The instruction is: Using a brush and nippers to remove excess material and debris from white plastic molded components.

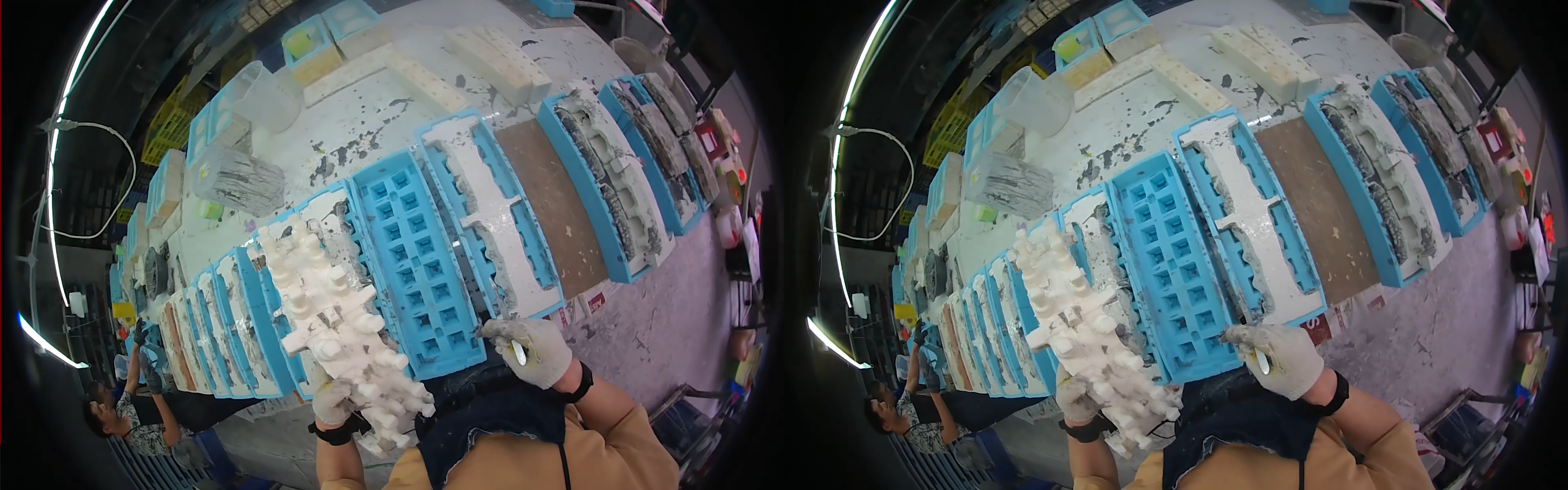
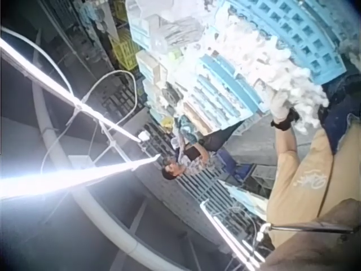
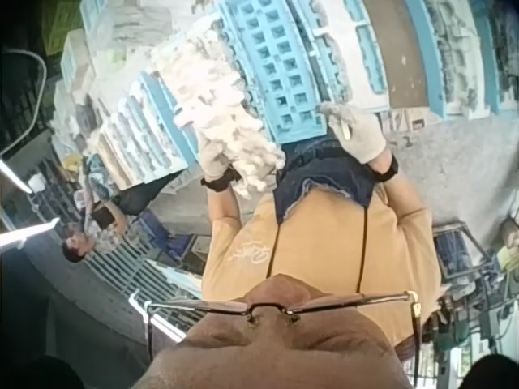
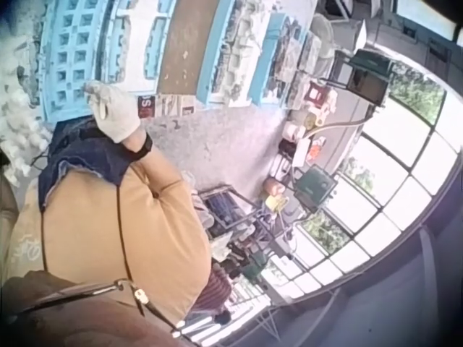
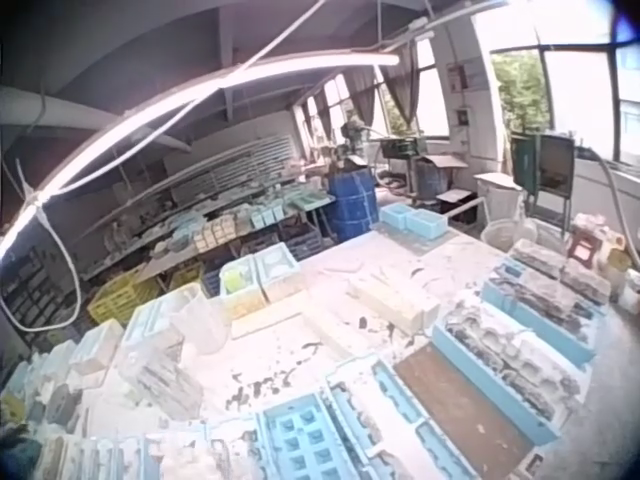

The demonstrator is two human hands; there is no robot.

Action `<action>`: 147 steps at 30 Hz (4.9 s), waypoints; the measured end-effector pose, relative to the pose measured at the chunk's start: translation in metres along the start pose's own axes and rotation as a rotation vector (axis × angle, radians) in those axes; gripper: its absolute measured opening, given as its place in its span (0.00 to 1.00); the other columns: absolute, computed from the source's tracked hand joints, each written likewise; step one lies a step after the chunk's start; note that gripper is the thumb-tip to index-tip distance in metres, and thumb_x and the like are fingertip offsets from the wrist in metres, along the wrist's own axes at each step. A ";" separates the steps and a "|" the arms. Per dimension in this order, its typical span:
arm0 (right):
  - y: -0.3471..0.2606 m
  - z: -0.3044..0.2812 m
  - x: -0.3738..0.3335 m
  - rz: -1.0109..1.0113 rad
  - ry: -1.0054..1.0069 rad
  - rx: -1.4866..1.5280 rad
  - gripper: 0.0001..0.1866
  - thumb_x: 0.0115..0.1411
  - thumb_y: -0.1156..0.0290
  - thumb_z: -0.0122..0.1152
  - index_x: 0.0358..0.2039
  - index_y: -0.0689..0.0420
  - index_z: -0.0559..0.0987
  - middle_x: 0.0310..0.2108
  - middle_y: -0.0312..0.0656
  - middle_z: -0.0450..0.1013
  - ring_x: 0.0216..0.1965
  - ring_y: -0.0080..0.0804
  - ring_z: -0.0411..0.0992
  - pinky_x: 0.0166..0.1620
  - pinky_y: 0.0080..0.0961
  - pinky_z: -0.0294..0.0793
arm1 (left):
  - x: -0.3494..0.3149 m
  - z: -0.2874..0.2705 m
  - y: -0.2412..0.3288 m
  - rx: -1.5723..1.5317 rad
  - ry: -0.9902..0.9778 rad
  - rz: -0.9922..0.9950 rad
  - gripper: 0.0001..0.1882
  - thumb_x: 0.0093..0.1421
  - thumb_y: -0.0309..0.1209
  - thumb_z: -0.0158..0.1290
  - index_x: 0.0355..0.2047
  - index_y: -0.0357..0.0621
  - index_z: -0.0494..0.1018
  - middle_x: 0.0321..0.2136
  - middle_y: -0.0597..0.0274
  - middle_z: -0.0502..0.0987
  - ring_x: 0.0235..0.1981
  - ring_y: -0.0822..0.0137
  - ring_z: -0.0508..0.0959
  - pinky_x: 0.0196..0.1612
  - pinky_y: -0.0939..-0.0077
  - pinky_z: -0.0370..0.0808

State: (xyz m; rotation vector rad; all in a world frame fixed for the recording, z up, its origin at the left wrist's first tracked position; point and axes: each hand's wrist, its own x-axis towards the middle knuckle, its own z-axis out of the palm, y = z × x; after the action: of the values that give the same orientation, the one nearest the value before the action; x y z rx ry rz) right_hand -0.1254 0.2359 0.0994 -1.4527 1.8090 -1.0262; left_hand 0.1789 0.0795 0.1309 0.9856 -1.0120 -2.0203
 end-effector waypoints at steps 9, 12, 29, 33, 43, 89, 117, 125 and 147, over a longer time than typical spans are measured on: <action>0.001 0.000 -0.002 -0.048 0.015 0.043 0.13 0.57 0.76 0.63 0.44 0.53 0.82 0.39 0.41 0.82 0.35 0.41 0.80 0.39 0.31 0.80 | 0.003 0.022 0.008 0.064 -0.001 0.005 0.40 0.54 0.32 0.55 0.66 0.30 0.56 0.56 0.45 0.73 0.52 0.54 0.79 0.55 0.60 0.78; -0.001 -0.001 -0.002 -0.053 0.001 0.040 0.13 0.57 0.76 0.63 0.44 0.53 0.82 0.39 0.41 0.82 0.35 0.41 0.80 0.39 0.32 0.79 | 0.011 0.029 0.008 0.115 -0.062 0.061 0.33 0.59 0.28 0.53 0.65 0.34 0.58 0.53 0.43 0.73 0.53 0.50 0.78 0.49 0.51 0.83; 0.013 0.009 -0.019 -0.024 0.012 0.041 0.14 0.57 0.75 0.64 0.46 0.53 0.82 0.39 0.41 0.82 0.36 0.40 0.80 0.39 0.30 0.79 | 0.130 0.089 -0.065 1.060 0.091 -0.170 0.45 0.50 0.34 0.62 0.61 0.24 0.53 0.48 0.40 0.75 0.47 0.52 0.78 0.49 0.60 0.77; 0.019 0.011 -0.027 -0.024 0.088 0.085 0.14 0.57 0.76 0.64 0.45 0.55 0.82 0.39 0.43 0.82 0.35 0.42 0.80 0.39 0.31 0.80 | 0.136 0.095 -0.100 1.683 0.281 -0.086 0.55 0.48 0.46 0.68 0.64 0.23 0.51 0.53 0.32 0.70 0.51 0.38 0.74 0.57 0.51 0.71; 0.025 0.019 -0.018 0.029 0.115 0.149 0.13 0.58 0.78 0.61 0.45 0.56 0.80 0.40 0.44 0.82 0.38 0.42 0.81 0.42 0.31 0.80 | 0.084 0.062 -0.067 1.410 0.115 -0.186 0.44 0.56 0.46 0.64 0.63 0.27 0.62 0.46 0.39 0.77 0.47 0.48 0.80 0.46 0.60 0.76; 0.005 0.130 0.181 -0.279 -0.001 -0.511 0.14 0.53 0.71 0.70 0.41 0.51 0.80 0.43 0.40 0.80 0.51 0.43 0.75 0.53 0.35 0.75 | 0.045 -0.012 -0.085 1.104 -0.421 -0.322 0.27 0.64 0.47 0.53 0.53 0.38 0.66 0.42 0.40 0.80 0.41 0.40 0.81 0.45 0.51 0.77; -0.014 0.025 0.105 0.120 0.164 0.648 0.14 0.64 0.69 0.66 0.46 0.64 0.79 0.44 0.43 0.80 0.44 0.27 0.76 0.51 0.28 0.76 | 0.089 0.046 0.019 1.432 -0.324 0.989 0.28 0.48 0.28 0.64 0.53 0.48 0.75 0.51 0.51 0.77 0.51 0.46 0.74 0.55 0.52 0.68; -0.011 0.051 0.093 0.127 -0.075 0.754 0.15 0.62 0.71 0.64 0.48 0.62 0.80 0.43 0.41 0.80 0.44 0.26 0.75 0.49 0.27 0.75 | 0.057 0.032 0.011 1.379 -0.384 0.794 0.25 0.45 0.22 0.60 0.47 0.48 0.76 0.42 0.52 0.76 0.40 0.49 0.77 0.39 0.56 0.75; 0.060 0.032 0.014 0.152 -0.255 0.085 0.22 0.60 0.70 0.62 0.55 0.58 0.77 0.55 0.46 0.76 0.56 0.40 0.74 0.58 0.31 0.73 | -0.020 -0.024 -0.094 1.502 0.368 0.178 0.08 0.54 0.25 0.62 0.31 0.38 0.74 0.25 0.51 0.77 0.27 0.52 0.79 0.32 0.62 0.74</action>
State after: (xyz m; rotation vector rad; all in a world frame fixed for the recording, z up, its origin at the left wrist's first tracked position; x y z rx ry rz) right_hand -0.1323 0.2222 0.0320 -1.3083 1.6443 -0.7938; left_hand 0.1887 0.1324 0.0479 1.7385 -2.2808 -0.5868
